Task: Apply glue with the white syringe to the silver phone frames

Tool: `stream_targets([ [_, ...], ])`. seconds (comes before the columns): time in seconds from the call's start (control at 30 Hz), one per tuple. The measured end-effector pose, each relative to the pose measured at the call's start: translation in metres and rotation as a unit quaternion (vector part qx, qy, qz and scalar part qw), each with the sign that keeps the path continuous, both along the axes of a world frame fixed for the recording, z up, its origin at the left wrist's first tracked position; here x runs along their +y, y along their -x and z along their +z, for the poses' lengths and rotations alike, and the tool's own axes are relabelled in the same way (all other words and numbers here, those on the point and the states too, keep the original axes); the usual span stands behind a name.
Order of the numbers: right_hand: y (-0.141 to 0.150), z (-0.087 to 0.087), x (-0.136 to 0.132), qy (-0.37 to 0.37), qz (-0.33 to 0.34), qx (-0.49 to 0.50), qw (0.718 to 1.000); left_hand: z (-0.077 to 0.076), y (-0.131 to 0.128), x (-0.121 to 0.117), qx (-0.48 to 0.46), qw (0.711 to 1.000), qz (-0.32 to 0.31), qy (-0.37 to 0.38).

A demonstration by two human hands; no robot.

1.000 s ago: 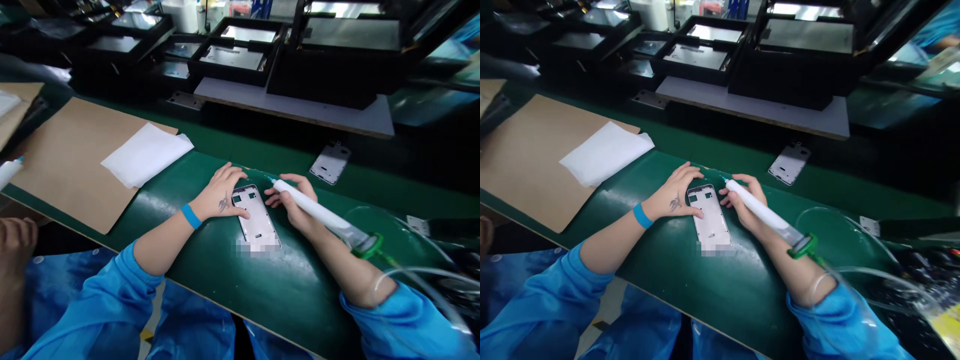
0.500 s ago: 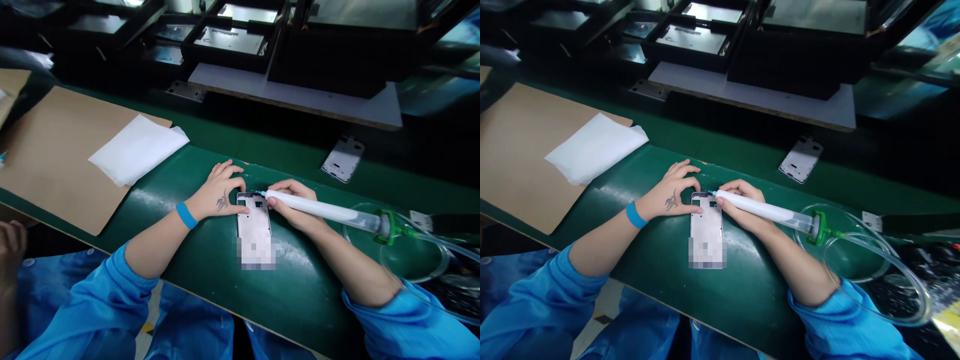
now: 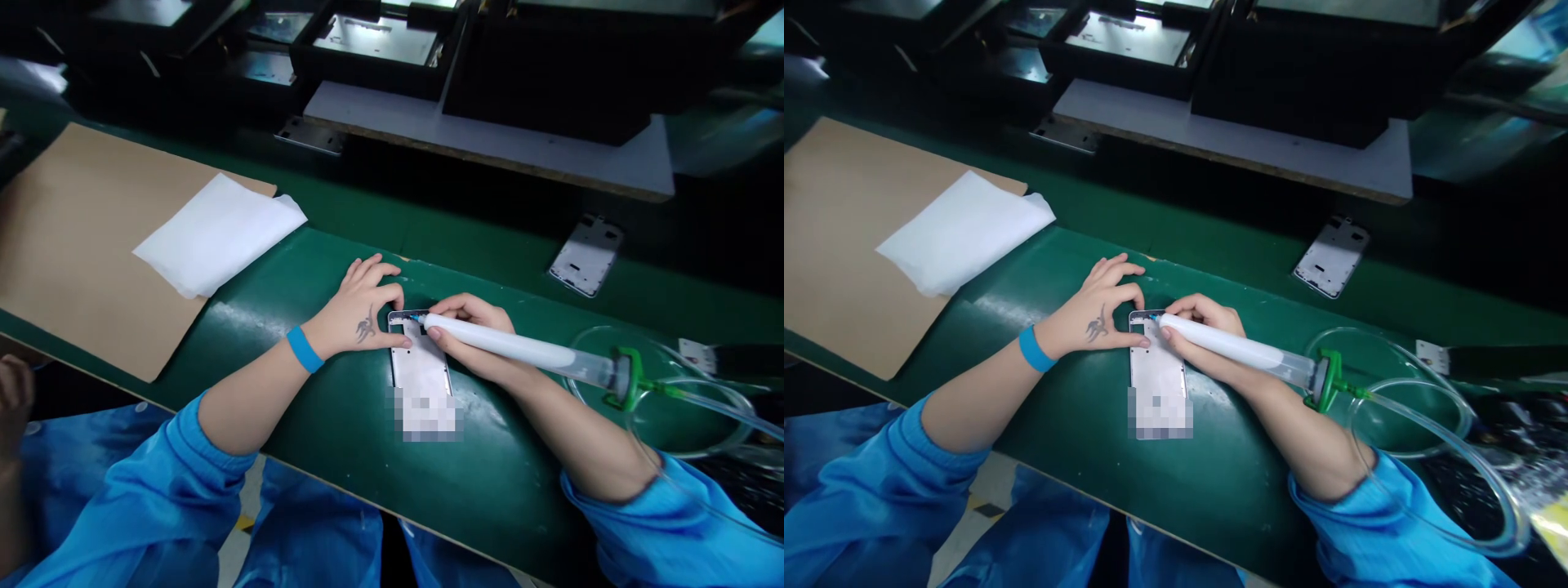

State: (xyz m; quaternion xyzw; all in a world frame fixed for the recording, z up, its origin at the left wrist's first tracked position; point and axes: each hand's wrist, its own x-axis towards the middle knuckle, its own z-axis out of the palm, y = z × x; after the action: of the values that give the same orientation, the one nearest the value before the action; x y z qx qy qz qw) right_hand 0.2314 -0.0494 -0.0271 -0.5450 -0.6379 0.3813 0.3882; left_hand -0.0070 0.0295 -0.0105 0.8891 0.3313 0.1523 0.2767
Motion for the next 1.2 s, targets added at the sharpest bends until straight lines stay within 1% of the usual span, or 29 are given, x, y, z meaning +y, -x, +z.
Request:
stream_targets([
  [0.33, 0.003, 0.004, 0.0, 0.004, -0.002, 0.002, 1.0, 0.0, 0.0, 0.0, 0.002, 1.0, 0.0, 0.003],
  [0.43, 0.001, 0.005, 0.0, 0.0, -0.01, 0.016, 1.0, 0.0, -0.001, 0.0, 0.002, 1.0, 0.0, 0.002],
  [0.5, -0.002, 0.005, 0.001, 0.001, -0.006, 0.05, 0.999, -0.001, 0.0, 0.001, 0.001, 1.0, -0.001, 0.001],
  [0.6, -0.009, 0.001, 0.003, 0.024, -0.003, 0.142, 0.99, -0.002, 0.0, 0.001, -0.003, 1.0, -0.004, 0.0],
  [0.7, -0.013, -0.003, 0.008, 0.032, -0.063, 0.235, 0.969, -0.002, 0.001, 0.001, -0.01, 1.0, -0.008, 0.002],
  [0.8, -0.012, -0.005, 0.011, 0.021, -0.106, 0.287, 0.952, -0.001, 0.002, 0.002, -0.012, 1.0, -0.01, 0.007],
  [0.97, -0.009, -0.004, 0.013, 0.007, -0.108, 0.296, 0.949, 0.0, 0.001, 0.002, -0.003, 1.0, -0.01, 0.007],
  [1.2, -0.014, -0.01, 0.01, 0.028, -0.085, 0.246, 0.965, -0.001, 0.002, 0.002, -0.008, 1.0, -0.009, 0.003],
])
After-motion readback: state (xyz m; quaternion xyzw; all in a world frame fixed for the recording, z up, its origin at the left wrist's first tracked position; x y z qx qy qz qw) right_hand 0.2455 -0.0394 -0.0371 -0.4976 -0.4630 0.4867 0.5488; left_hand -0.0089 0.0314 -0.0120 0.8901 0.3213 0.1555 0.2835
